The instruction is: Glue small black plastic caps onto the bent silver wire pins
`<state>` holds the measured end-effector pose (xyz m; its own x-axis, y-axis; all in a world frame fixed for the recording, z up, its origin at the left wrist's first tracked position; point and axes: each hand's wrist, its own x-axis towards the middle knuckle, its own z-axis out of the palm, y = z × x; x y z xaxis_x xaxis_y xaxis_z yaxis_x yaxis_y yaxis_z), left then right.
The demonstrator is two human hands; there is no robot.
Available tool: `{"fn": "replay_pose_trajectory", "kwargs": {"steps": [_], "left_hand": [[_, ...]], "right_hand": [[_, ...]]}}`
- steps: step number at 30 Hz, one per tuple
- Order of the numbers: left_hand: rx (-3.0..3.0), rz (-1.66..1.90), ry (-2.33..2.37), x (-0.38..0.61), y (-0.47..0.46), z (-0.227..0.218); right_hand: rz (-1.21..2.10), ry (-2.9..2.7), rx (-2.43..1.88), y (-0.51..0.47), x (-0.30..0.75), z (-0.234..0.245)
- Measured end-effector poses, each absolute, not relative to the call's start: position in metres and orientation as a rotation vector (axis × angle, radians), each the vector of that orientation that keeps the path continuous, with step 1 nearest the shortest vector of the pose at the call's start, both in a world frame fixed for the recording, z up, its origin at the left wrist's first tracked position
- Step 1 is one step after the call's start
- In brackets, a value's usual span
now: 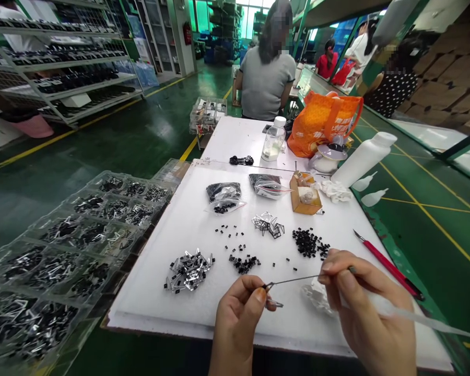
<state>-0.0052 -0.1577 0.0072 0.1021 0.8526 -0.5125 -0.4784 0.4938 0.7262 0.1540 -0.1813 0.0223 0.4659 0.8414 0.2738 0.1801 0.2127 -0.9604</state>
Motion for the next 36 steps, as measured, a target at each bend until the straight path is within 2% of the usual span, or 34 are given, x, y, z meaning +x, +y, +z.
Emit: {"fn": "replay_pose_trajectory", "kwargs": {"steps": [4,8,13,17,21,25,26,36], "left_hand": [[0.431,1.032,1.092,-0.006,-0.156,0.008],[0.432,1.038,1.116,-0.008,-0.154,0.007],[0.444,1.06,1.134,-0.009,-0.156,0.007],[0.457,1.088,1.148,-0.011,-0.157,0.009],[0.473,1.108,1.17,-0.012,-0.155,0.012],[0.501,1.106,1.173,-0.005,-0.156,0.015],[0.525,1.105,1.178,-0.002,-0.157,0.016],[0.965,1.237,1.317,0.009,-0.17,0.02]], "right_hand": [[0.487,-0.94,-1.272,-0.168,0.168,0.028],[-0.104,-0.99,-1.47,-0.12,0.216,0.027],[-0.122,-1.169,-1.611,-0.063,0.267,0.022],[-0.004,-1.345,-1.705,-0.047,0.269,0.026],[0.157,-1.363,-1.703,-0.082,0.233,0.022],[0.948,-1.224,-1.548,-0.155,0.172,0.01],[1.008,-1.194,-1.504,-0.171,0.158,0.007],[0.836,-1.04,-1.408,-0.205,0.125,-0.007]]}}
